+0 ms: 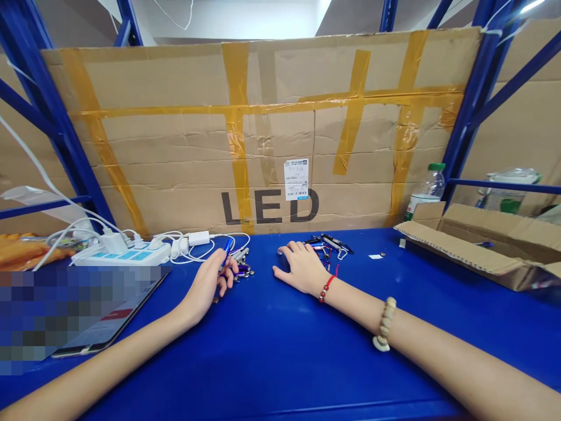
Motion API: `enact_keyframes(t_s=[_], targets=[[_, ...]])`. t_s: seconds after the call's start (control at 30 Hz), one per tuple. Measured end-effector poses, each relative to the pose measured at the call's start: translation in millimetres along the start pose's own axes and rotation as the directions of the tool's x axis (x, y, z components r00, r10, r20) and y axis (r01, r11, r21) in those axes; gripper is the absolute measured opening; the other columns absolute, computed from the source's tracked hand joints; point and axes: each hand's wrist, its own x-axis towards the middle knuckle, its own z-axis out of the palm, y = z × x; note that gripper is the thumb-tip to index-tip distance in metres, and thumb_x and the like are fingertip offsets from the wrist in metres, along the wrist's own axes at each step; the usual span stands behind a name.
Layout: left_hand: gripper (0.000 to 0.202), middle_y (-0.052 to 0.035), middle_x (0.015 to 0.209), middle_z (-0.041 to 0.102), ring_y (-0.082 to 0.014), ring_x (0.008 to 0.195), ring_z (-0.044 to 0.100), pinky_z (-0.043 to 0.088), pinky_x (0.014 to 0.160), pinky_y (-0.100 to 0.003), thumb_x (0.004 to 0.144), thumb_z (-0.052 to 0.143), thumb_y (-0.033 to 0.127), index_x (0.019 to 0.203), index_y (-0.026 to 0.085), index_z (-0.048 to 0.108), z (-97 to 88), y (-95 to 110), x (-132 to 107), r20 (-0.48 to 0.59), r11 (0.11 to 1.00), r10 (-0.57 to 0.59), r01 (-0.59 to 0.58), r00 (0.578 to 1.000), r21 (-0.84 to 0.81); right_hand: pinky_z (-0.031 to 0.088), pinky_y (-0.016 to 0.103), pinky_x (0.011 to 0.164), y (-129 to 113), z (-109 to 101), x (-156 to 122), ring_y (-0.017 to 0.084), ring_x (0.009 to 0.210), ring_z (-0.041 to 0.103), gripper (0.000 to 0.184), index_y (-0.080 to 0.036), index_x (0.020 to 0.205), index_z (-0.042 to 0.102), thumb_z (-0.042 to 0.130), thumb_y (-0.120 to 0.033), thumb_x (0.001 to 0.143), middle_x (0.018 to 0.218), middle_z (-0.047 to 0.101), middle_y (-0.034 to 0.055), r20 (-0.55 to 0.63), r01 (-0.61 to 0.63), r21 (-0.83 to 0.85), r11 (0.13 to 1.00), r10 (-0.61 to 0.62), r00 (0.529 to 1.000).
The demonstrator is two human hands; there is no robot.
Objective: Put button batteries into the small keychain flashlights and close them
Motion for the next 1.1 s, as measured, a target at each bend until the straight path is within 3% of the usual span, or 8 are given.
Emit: enact_keyframes(t_s=[0.17, 0.57, 0.73, 0.9, 1.1], targets=[[0.038, 0.0039, 0.050, 0.046, -0.0040, 0.033, 0.035, 0.021, 0.031, -0.014, 0.082, 0.033, 0.050, 0.069, 0.016, 0.044, -0.2, 2.3, -1.3, -0.011, 0.999, -0.020, 0.021, 1.000, 0.032, 0.037, 0.041, 0.090, 1.6, 0.2, -0.3, 0.023, 0.101, 0.051, 0.039, -0.016, 0.109, 0.057, 0.043, -0.044, 0.086, 0.108, 0.056, 0.0090, 0.064, 0.014, 0.119, 0.993, -0.022, 0.998], [0.040, 0.0043, 0.049, 0.043, -0.0043, 0.037, 0.034, 0.026, 0.039, -0.017, 0.086, 0.032, 0.047, 0.065, 0.015, 0.046, -2.3, -4.7, -0.3, 0.040, 0.994, 0.058, -0.062, 0.997, 0.090, 0.038, 0.042, 0.087, -0.7, 1.3, 0.6, 0.020, 0.095, 0.053, 0.026, -0.020, 0.098, 0.059, 0.040, -0.035, 0.088, 0.104, 0.059, 0.0062, -0.014, 0.207, 0.219, 0.953, -0.209, 0.978], [0.041, 0.0042, 0.050, 0.042, -0.0060, 0.041, 0.037, 0.030, 0.044, -0.018, 0.085, 0.034, 0.050, 0.063, 0.016, 0.045, -1.7, -7.3, -1.5, 0.095, 0.986, 0.134, -0.143, 0.986, 0.088, 0.041, 0.039, 0.083, 6.9, 5.3, 5.5, 0.018, 0.090, 0.057, 0.022, -0.021, 0.092, 0.062, 0.042, -0.030, 0.087, 0.095, 0.062, 0.0049, -0.049, 0.259, 0.257, 0.931, -0.255, 0.966], [0.035, 0.0030, 0.059, 0.050, -0.0074, 0.048, 0.042, 0.034, 0.052, -0.020, 0.083, 0.042, 0.047, 0.065, 0.017, 0.046, -1.2, -12.5, -2.2, 0.238, 0.961, 0.231, -0.260, 0.943, 0.097, 0.045, 0.033, 0.075, 7.6, 3.2, 7.7, 0.016, 0.081, 0.058, 0.023, -0.018, 0.086, 0.061, 0.040, -0.027, 0.088, 0.086, 0.063, 0.0056, -0.097, 0.270, 0.283, 0.920, -0.252, 0.963], [0.022, 0.0026, 0.064, 0.060, -0.0135, 0.066, 0.055, 0.037, 0.066, -0.024, 0.084, 0.041, 0.040, 0.084, 0.021, 0.051, -1.9, -16.6, -5.3, 0.303, 0.901, 0.238, -0.327, 0.923, 0.286, 0.045, 0.032, 0.070, -4.2, -0.9, 9.4, 0.016, 0.075, 0.056, 0.020, -0.018, 0.089, 0.060, 0.041, -0.022, 0.087, 0.083, 0.061, 0.0054, -0.110, 0.369, 0.194, 0.909, -0.353, 0.929]])
